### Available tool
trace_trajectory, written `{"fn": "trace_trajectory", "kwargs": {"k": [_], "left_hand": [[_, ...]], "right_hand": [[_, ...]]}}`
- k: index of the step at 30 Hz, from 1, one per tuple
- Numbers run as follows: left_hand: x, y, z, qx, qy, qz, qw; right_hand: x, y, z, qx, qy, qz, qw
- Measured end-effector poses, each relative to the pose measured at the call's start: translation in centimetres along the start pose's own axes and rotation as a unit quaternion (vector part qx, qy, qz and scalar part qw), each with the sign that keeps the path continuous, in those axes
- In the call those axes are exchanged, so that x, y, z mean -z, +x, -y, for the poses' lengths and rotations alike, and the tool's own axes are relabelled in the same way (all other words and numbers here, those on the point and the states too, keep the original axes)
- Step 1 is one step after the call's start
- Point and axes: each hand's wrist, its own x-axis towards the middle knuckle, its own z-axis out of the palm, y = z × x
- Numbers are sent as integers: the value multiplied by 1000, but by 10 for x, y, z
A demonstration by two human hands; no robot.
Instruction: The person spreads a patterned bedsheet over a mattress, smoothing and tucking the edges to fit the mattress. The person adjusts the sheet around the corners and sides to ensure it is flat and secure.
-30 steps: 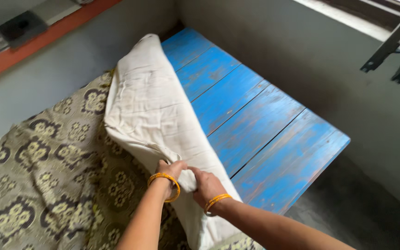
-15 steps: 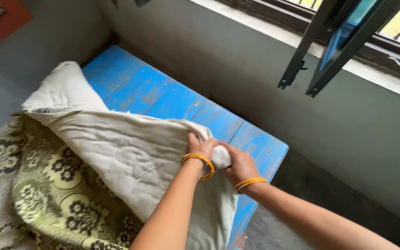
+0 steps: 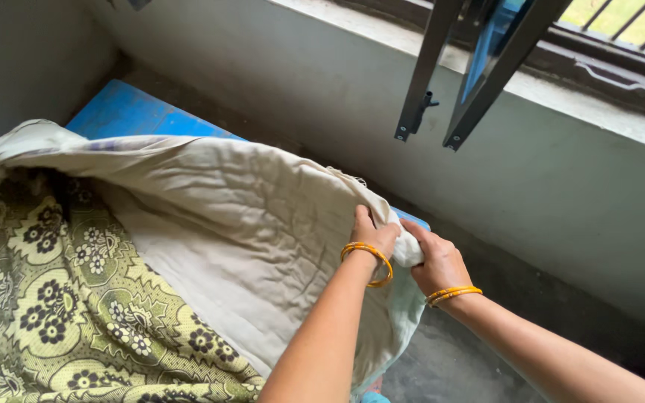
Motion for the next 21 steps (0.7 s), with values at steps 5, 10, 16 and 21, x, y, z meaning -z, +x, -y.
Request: {"fn": "trace_trajectory", "kwargs": {"k": [5, 10, 16, 21], "left_hand": [[-15, 8, 40, -46, 143, 91, 984], [-6, -1, 48, -41, 199, 120, 972], [37, -16, 35, 7, 224, 102, 969], [90, -33, 46, -4, 220, 55, 974]], "right_hand": [[-17, 16, -41, -61, -57, -26, 996], [-16, 36, -52, -68, -119, -6, 991], [-36, 36, -22, -58, -110, 80, 989], [-78, 38, 3, 14, -45, 149, 988]]}}
